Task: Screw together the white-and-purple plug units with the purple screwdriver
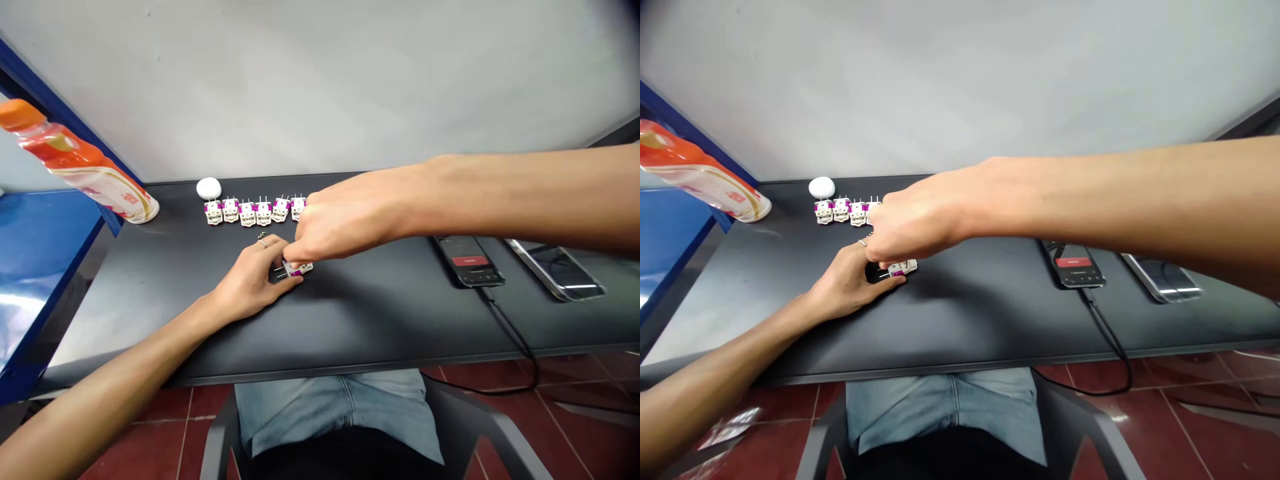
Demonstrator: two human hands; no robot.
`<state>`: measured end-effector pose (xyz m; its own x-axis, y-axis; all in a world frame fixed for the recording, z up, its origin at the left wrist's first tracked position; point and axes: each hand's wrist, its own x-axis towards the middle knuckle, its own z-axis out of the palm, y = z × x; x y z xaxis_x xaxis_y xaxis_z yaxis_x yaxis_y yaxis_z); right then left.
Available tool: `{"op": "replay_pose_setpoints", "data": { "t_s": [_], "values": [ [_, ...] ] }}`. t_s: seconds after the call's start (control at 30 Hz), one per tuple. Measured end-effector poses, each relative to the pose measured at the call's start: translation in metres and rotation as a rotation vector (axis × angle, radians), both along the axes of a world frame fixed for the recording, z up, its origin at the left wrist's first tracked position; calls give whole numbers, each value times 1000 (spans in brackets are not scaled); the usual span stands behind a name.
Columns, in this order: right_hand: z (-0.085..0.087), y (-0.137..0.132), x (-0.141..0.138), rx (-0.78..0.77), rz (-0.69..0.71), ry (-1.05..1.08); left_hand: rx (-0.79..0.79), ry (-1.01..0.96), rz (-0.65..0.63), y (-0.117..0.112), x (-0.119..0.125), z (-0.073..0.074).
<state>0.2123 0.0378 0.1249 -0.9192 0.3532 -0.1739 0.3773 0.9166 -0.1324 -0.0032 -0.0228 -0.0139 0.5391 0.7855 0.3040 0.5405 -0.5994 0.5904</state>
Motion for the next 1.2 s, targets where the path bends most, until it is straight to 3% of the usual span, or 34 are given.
{"op": "replay_pose_setpoints", "data": {
  "t_s": [0.13, 0.23, 0.4, 0.53, 0.73, 0.83, 0.97, 1.1, 1.2],
  "values": [
    [6, -5, -5, -103, 191, -134, -24, -12, 9, 0, 0, -2],
    [6, -5, -6, -128, 219, -124, -18, -5, 2, 0, -1, -2],
    [3, -7, -1, -58, 109, -197, -25, 28, -10, 0, -2, -2],
    [6, -12, 2, -48, 230, -158, -8, 34, 33, 0, -2, -2],
    [1, -14, 5, 103, 98, -177, 8, 28, -7, -2, 1, -3],
    [1, -15, 11, -3, 184, -110, -9, 26, -22, -3, 1, -3],
    [-1, -16, 19, 25, -13, -187, 6, 33, -31, -4, 2, -1],
    [-9, -16, 24, 9, 155, -21, 14, 28, -30, -4, 3, -2],
    [-14, -18, 22, -83, 83, -26, -13, 35, -6, -4, 3, -4]
  ]
}}
